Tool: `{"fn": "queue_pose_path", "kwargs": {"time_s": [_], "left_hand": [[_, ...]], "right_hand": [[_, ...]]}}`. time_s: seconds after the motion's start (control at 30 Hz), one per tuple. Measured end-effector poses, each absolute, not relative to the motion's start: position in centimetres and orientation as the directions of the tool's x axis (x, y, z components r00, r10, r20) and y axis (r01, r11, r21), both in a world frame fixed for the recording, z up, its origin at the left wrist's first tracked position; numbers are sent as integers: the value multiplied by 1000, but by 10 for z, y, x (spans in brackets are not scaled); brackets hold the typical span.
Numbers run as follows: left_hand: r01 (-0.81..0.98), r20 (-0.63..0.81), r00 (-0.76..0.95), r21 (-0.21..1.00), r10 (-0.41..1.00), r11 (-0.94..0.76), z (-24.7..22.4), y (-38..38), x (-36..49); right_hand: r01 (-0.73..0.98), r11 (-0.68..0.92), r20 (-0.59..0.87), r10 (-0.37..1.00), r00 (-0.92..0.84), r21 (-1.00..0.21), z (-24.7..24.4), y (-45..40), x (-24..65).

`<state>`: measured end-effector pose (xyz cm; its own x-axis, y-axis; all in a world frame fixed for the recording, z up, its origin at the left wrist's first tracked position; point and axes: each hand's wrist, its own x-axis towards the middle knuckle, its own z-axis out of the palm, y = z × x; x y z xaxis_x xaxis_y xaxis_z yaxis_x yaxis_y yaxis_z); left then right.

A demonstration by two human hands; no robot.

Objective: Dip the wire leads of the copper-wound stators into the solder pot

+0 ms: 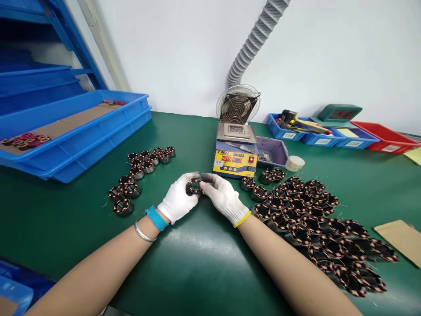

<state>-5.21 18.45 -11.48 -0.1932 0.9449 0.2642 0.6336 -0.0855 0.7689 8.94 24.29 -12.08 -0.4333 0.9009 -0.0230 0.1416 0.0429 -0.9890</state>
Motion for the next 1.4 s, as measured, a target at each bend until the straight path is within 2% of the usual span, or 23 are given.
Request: {"fn": "queue_pose_path", "kwargs": {"time_s": [0.1,0.17,0.27,0.43,0.63,0.87,1.03,1.23,1.4], "left_hand": [[602,295,-183,788,938,-130,-117,183,-49],[579,310,-186,801,932,-151,-118,183,-48],[588,308,-191,796,932,-143,-119,183,-47],[689,368,-213,713,905,-128,-118,182,-45],[680,385,-276,726,881,-105,-123,183,-49],[646,454,-146,717,879,-263,-121,182,-47],[596,314,-166,788,935,-158,-114,182,-46],[685,181,-256,727,950,46,-105,180,-50],[482,-59,-120,869,991,110,-93,174,-59]], "right_hand": [[6,-17,-17,863,-505,-1000,-119,235,83],[38,-5,-24,865,-501,-999,-118,231,81],[116,83,21,889,-457,-990,-119,225,82],[114,244,183,902,-391,-963,-121,222,83],[-176,-84,-9,920,-392,-981,-128,228,82],[-128,-45,13,910,-415,-991,-127,229,79],[-24,42,48,907,-419,-999,-128,227,80],[77,167,129,926,-354,-983,-127,222,81],[-28,106,109,930,-352,-994,-123,224,82]]}}
